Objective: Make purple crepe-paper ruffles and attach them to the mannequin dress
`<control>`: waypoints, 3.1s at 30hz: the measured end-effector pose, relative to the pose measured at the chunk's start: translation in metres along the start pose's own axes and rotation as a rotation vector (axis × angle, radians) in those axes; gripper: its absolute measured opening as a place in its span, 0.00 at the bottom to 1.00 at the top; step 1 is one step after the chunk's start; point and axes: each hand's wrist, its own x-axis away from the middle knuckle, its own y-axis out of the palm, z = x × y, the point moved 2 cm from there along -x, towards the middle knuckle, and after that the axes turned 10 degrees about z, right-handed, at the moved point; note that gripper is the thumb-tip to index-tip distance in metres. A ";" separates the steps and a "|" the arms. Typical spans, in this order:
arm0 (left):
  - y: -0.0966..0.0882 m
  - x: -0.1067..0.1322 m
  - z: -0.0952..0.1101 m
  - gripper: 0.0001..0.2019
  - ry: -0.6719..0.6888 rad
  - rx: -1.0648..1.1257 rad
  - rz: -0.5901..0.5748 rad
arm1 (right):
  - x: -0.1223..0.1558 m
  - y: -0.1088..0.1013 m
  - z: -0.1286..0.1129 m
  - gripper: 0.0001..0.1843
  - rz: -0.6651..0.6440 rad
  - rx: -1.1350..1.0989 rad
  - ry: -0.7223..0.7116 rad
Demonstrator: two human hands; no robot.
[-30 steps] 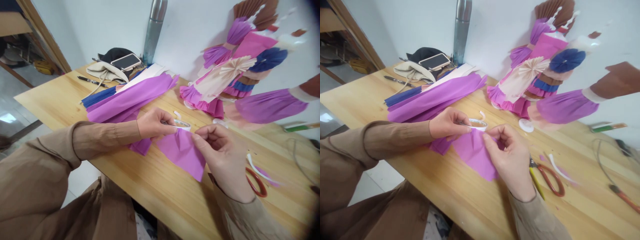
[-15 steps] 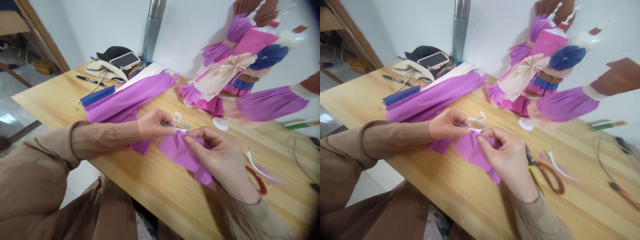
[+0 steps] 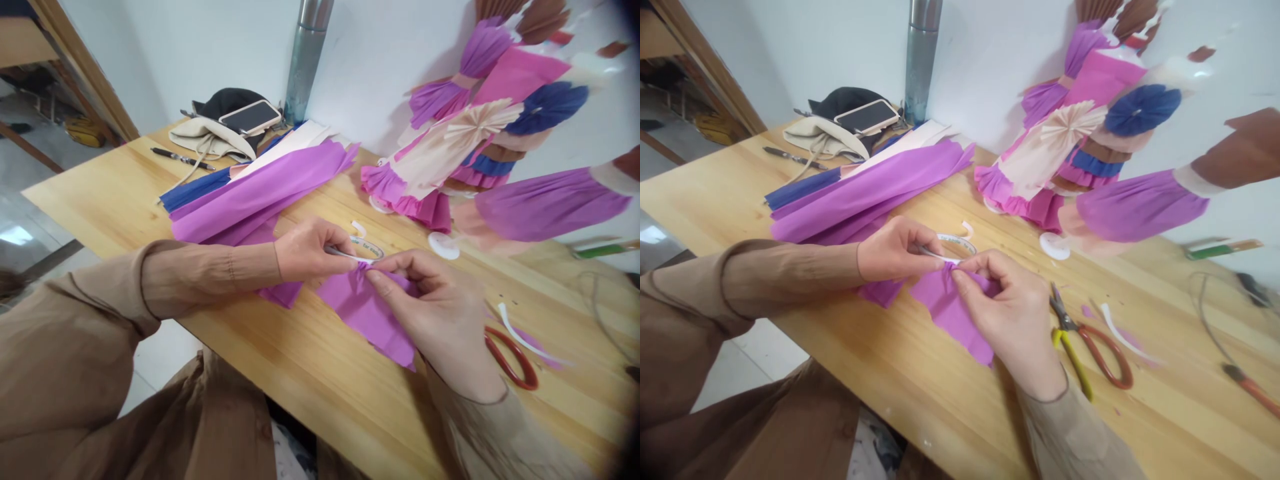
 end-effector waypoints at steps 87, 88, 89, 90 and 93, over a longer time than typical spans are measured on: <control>-0.002 -0.004 -0.008 0.05 0.138 -0.131 -0.105 | -0.005 0.003 0.012 0.13 -0.118 -0.151 0.117; -0.003 -0.004 -0.008 0.05 0.147 -0.134 -0.115 | -0.005 0.004 0.013 0.14 -0.144 -0.167 0.122; -0.003 -0.004 -0.008 0.05 0.159 -0.139 -0.121 | -0.005 0.005 0.014 0.13 -0.174 -0.180 0.132; -0.003 -0.005 -0.008 0.05 0.173 -0.147 -0.125 | -0.005 0.006 0.016 0.11 -0.199 -0.189 0.144; -0.004 -0.006 -0.010 0.04 0.248 -0.209 -0.112 | -0.007 0.008 0.021 0.07 -0.236 -0.204 0.180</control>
